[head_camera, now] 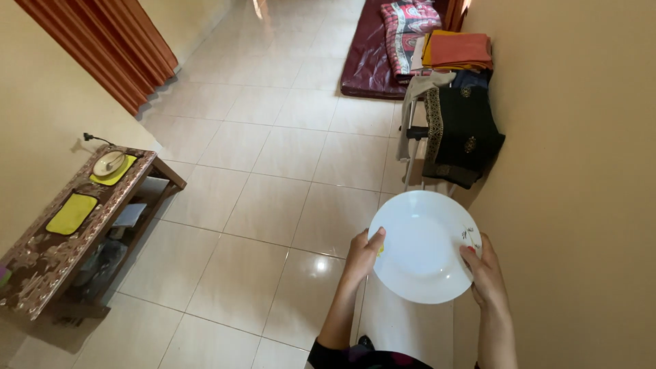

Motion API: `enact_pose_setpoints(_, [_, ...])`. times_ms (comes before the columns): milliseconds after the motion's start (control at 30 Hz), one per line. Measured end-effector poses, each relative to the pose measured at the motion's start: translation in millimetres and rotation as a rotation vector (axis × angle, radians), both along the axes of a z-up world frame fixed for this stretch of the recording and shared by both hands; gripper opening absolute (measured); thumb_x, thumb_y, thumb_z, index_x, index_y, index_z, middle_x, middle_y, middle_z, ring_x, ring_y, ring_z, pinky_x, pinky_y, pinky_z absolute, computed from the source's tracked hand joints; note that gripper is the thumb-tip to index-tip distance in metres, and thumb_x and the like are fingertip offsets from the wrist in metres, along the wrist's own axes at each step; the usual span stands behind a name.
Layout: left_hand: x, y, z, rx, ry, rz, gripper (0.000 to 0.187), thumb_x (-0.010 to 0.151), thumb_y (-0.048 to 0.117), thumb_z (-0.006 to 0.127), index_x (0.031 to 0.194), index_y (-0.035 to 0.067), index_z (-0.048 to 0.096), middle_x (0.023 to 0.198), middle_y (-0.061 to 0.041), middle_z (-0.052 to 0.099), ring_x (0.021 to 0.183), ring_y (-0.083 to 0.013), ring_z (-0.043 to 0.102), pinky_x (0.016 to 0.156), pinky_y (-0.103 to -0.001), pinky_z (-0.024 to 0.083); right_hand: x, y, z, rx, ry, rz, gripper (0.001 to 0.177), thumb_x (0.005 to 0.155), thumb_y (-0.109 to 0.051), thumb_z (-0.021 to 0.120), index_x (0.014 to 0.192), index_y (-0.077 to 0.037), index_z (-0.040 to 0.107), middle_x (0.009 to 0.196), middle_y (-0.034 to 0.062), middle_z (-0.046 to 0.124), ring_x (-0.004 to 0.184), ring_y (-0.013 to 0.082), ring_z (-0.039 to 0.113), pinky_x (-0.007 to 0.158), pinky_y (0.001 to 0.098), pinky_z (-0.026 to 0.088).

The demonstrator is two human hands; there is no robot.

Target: The person carries a placemat to a table and lays it down, then retrieves a plate from a dish rack and places it onto the placemat.

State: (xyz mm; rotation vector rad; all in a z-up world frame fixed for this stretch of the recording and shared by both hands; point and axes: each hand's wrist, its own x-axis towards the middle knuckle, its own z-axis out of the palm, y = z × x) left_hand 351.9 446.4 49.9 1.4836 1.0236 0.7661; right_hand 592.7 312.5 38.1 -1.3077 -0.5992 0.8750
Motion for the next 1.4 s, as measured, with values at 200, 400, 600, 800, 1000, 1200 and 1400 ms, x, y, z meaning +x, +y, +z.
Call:
enact_pose_setpoints(200, [34.7, 65.7, 0.5, -0.106, -0.145, 0.046, 0.042, 0.099, 0.041, 0.058, 0.108, 0.001, 0.067, 0.088, -0.005, 0.07, 0.08, -0.0137, 0.063, 0.075, -0.03, 0.052, 37.7, 84.0, 10.3, -0.156, 0.022, 0.024, 0.048, 0.096, -0.008, 0.056, 0.144, -0.001, 0.048, 0.124, 0.0145, 0.065, 0.106, 0.0203, 0.064, 0.09, 0.0327, 0.053])
enact_pose_setpoints(400, [70.0, 142.8, -2.1, -0.075, -0.048, 0.193, 0.044, 0.1, 0.041, 0.055, 0.098, -0.002, 0.066, 0.081, -0.006, 0.067, 0.075, -0.0148, 0.061, 0.069, -0.032, 0.051, 95.9, 201.0, -21.3, -0.004, 0.123, 0.207, 0.049, 0.097, -0.006, 0.059, 0.144, -0.001, 0.048, 0.122, 0.0116, 0.065, 0.104, 0.0169, 0.064, 0.09, 0.0302, 0.052])
enact_pose_setpoints(600, [110.9, 202.5, 22.3, -0.065, -0.095, 0.365, 0.044, 0.099, 0.042, 0.056, 0.099, 0.0, 0.066, 0.08, -0.005, 0.064, 0.075, -0.0142, 0.058, 0.07, -0.031, 0.05, 146.4, 311.4, -1.4, 0.003, 0.158, 0.404, 0.044, 0.094, -0.006, 0.059, 0.137, 0.0, 0.048, 0.112, 0.0078, 0.065, 0.097, 0.0134, 0.063, 0.086, 0.0306, 0.053])
enact_pose_setpoints(800, [126.2, 242.6, 13.9, -0.114, -0.073, 0.518, 0.043, 0.1, 0.043, 0.055, 0.098, 0.002, 0.066, 0.077, -0.002, 0.061, 0.071, -0.0123, 0.054, 0.066, -0.03, 0.047, 163.8, 400.8, -25.8, 0.016, 0.07, 0.512, 0.046, 0.099, -0.008, 0.064, 0.143, 0.001, 0.053, 0.107, 0.0065, 0.058, 0.089, 0.0123, 0.052, 0.081, 0.0267, 0.047])
enact_pose_setpoints(1000, [89.5, 296.6, -17.7, -0.161, 0.013, 0.668, 0.047, 0.1, 0.043, 0.058, 0.084, -0.001, 0.063, 0.07, -0.004, 0.061, 0.064, -0.0146, 0.053, 0.06, -0.033, 0.045, 125.9, 486.7, -61.3, -0.082, 0.075, 0.655, 0.05, 0.094, -0.007, 0.064, 0.141, 0.0, 0.053, 0.104, 0.0056, 0.058, 0.085, 0.0118, 0.052, 0.076, 0.0263, 0.045])
enact_pose_setpoints(1200, [37.3, 371.4, -21.0, -0.129, -0.012, 0.747, 0.043, 0.098, 0.044, 0.055, 0.088, 0.003, 0.066, 0.072, -0.004, 0.065, 0.066, -0.0142, 0.057, 0.062, -0.032, 0.048, 62.3, 572.4, -39.2, -0.09, 0.045, 0.72, 0.046, 0.095, -0.007, 0.061, 0.14, 0.001, 0.052, 0.103, 0.0063, 0.059, 0.085, 0.0117, 0.052, 0.077, 0.0261, 0.047])
enact_pose_setpoints(1400, [-30.4, 433.6, 10.0, -0.079, -0.02, 0.815, 0.047, 0.1, 0.044, 0.054, 0.089, 0.0, 0.065, 0.075, -0.006, 0.064, 0.07, -0.0154, 0.057, 0.066, -0.033, 0.05, -11.3, 651.8, 2.4, -0.044, 0.042, 0.785, 0.042, 0.096, -0.007, 0.058, 0.136, 0.0, 0.051, 0.101, 0.0059, 0.061, 0.083, 0.0103, 0.055, 0.071, 0.0244, 0.047])
